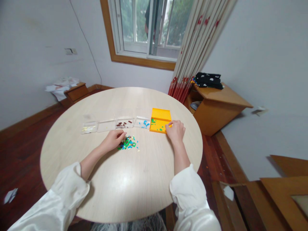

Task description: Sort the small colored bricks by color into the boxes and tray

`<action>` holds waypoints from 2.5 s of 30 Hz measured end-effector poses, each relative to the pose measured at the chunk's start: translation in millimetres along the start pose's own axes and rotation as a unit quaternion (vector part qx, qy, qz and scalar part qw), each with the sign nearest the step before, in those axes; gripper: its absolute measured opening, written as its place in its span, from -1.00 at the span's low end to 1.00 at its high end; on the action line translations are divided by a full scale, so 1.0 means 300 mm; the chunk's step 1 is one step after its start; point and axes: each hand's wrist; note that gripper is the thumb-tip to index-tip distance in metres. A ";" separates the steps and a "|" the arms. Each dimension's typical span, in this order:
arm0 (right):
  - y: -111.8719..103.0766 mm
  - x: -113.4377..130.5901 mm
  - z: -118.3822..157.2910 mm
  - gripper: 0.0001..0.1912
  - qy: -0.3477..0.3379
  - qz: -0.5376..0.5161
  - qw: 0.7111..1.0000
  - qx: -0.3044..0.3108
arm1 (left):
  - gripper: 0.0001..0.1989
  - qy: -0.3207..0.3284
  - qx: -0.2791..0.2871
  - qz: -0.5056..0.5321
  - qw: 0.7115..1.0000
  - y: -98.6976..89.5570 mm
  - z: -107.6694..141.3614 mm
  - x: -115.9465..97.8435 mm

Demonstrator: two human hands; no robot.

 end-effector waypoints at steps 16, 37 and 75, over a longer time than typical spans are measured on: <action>-0.007 0.001 0.003 -0.85 0.000 -0.020 0.999 -0.043 | -0.64 -0.006 0.010 -0.005 1.000 0.003 -0.001 0.006; 0.001 0.000 0.002 -0.86 -0.021 -0.067 0.993 -0.093 | -0.66 0.000 -0.034 -0.004 0.999 -0.005 -0.005 0.011; 0.096 0.250 0.210 -0.85 -0.363 -0.236 0.862 0.265 | -0.84 0.013 -0.017 -0.041 0.999 -0.015 -0.016 0.048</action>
Point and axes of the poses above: each hand's wrist, its own z-axis away from the middle knuckle, its own y-axis out of the palm, x = y × z, and after that the axes turned 2 degrees about y, right-handed
